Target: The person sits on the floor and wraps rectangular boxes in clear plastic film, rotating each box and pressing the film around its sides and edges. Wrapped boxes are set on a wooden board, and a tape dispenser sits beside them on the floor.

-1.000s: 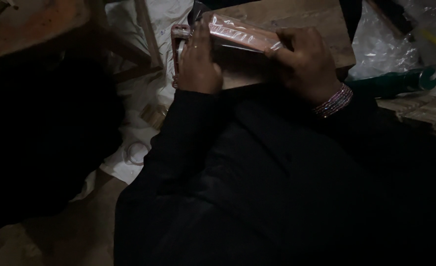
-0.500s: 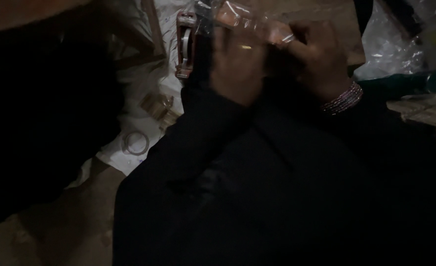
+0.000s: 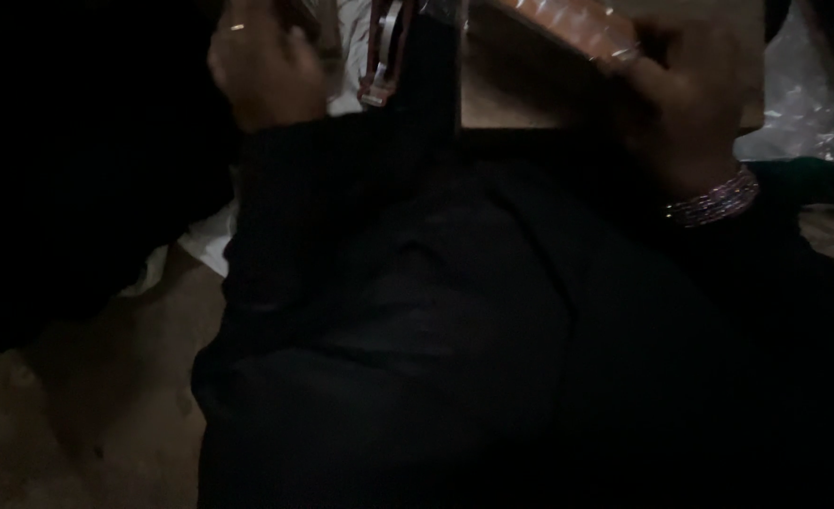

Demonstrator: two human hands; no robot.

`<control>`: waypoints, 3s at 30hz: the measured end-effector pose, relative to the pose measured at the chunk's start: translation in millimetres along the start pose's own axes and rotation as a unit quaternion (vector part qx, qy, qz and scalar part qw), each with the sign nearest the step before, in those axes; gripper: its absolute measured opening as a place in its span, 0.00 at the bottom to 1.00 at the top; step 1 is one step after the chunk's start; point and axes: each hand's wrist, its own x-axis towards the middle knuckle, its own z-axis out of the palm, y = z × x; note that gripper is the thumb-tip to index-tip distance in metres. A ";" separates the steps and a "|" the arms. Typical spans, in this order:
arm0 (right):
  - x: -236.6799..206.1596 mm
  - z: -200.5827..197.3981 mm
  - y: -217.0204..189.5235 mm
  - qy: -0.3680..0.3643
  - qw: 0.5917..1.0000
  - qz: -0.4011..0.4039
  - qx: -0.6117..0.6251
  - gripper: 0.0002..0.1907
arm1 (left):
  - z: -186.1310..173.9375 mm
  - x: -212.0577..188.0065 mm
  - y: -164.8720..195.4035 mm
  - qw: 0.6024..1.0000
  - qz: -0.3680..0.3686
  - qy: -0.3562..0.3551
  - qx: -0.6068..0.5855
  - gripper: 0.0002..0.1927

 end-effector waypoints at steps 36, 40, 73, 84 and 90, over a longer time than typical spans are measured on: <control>5.9 -6.6 -12.3 0.002 0.999 0.018 0.052 0.06 | 39.9 -49.6 24.5 0.612 -0.472 -0.584 -0.250 0.14; 9.3 -12.1 -12.9 0.014 0.999 -0.009 0.031 0.08 | 46.2 -52.7 28.5 0.581 -0.511 -0.566 -0.284 0.12; 11.2 -5.0 -30.5 0.049 0.991 0.118 0.027 0.11 | 2.1 -5.7 218.0 0.686 -0.251 -0.446 -0.517 0.12; 15.1 -2.3 -30.1 0.062 0.991 0.113 0.042 0.18 | 9.5 3.5 212.6 0.753 -0.182 -0.467 -0.426 0.14; 20.3 -11.7 -31.0 0.020 0.993 0.111 0.021 0.22 | 11.4 -15.0 206.9 0.723 -0.177 -0.428 -0.512 0.08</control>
